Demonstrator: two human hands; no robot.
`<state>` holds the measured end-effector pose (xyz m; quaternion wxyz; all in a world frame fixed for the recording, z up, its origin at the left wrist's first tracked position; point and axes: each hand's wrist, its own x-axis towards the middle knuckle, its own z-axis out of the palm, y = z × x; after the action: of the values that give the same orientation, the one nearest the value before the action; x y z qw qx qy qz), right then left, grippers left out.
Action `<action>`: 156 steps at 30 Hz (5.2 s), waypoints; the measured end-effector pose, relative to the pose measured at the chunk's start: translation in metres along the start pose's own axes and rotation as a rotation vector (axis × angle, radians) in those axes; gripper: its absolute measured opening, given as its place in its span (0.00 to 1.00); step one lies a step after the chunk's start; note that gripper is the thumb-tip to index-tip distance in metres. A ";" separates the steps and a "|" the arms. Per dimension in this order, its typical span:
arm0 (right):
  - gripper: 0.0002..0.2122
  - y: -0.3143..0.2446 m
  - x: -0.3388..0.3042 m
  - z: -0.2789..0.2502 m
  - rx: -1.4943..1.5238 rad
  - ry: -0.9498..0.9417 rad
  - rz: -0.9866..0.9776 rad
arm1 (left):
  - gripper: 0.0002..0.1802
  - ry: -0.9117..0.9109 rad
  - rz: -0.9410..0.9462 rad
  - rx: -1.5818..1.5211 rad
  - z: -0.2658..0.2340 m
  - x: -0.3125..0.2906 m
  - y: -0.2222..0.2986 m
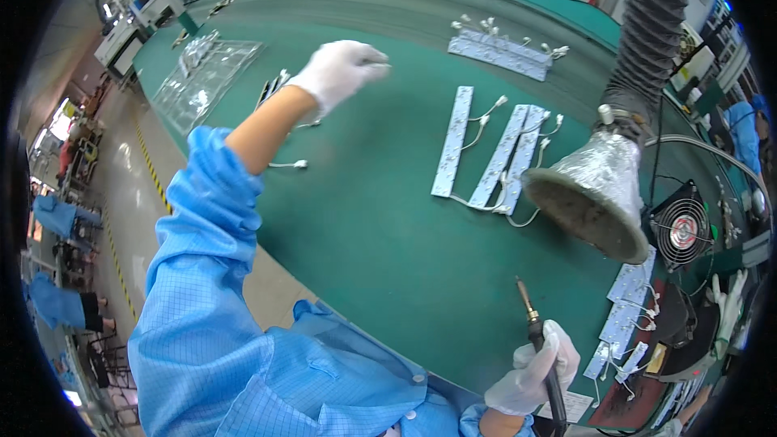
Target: Soldering wires and components onto small printed circuit boards on an assembly line.
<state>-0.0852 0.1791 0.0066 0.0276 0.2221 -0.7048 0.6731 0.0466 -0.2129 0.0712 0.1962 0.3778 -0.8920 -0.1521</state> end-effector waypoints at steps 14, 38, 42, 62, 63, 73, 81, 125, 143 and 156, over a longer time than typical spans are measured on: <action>0.08 0.010 0.010 -0.003 -0.177 0.001 0.019 | 0.50 -0.043 0.413 0.351 0.150 0.212 0.083; 0.07 -0.004 0.019 -0.015 -0.458 -0.230 -0.503 | 0.26 -0.212 0.451 0.533 0.036 0.190 0.083; 0.08 -0.010 0.017 -0.020 -0.399 -0.325 -0.111 | 0.22 -0.314 0.574 0.764 -0.007 0.130 0.086; 0.19 0.017 0.010 -0.031 -0.434 -0.317 -0.612 | 0.10 -0.006 0.331 0.490 0.005 -0.060 0.028; 0.19 0.020 0.010 -0.031 -0.442 -0.313 -0.595 | 0.13 0.112 0.157 0.455 0.009 -0.068 0.025; 0.11 0.024 0.002 -0.026 -0.362 -0.254 -0.411 | 0.31 -0.012 -0.152 0.190 0.059 -0.070 0.035; 0.07 0.019 0.006 -0.017 -0.263 -0.198 -0.387 | 0.37 -0.087 -0.229 0.333 0.073 -0.049 -0.002; 0.07 0.016 0.009 -0.021 -0.121 -0.442 -0.547 | 0.13 -0.801 -0.031 -0.727 0.096 -0.145 0.159; 0.08 0.013 0.009 -0.020 -0.130 -0.443 -0.550 | 0.13 -0.751 -0.005 -0.703 0.096 -0.147 0.160; 0.07 0.020 0.008 -0.027 -0.421 -0.380 -0.895 | 0.18 -0.746 0.016 -0.664 0.097 -0.146 0.159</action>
<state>-0.1068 0.2028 -0.0069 0.2281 0.6089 -0.6535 0.3875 -0.0029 0.0122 0.0182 -0.0252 0.2081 -0.8077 -0.5511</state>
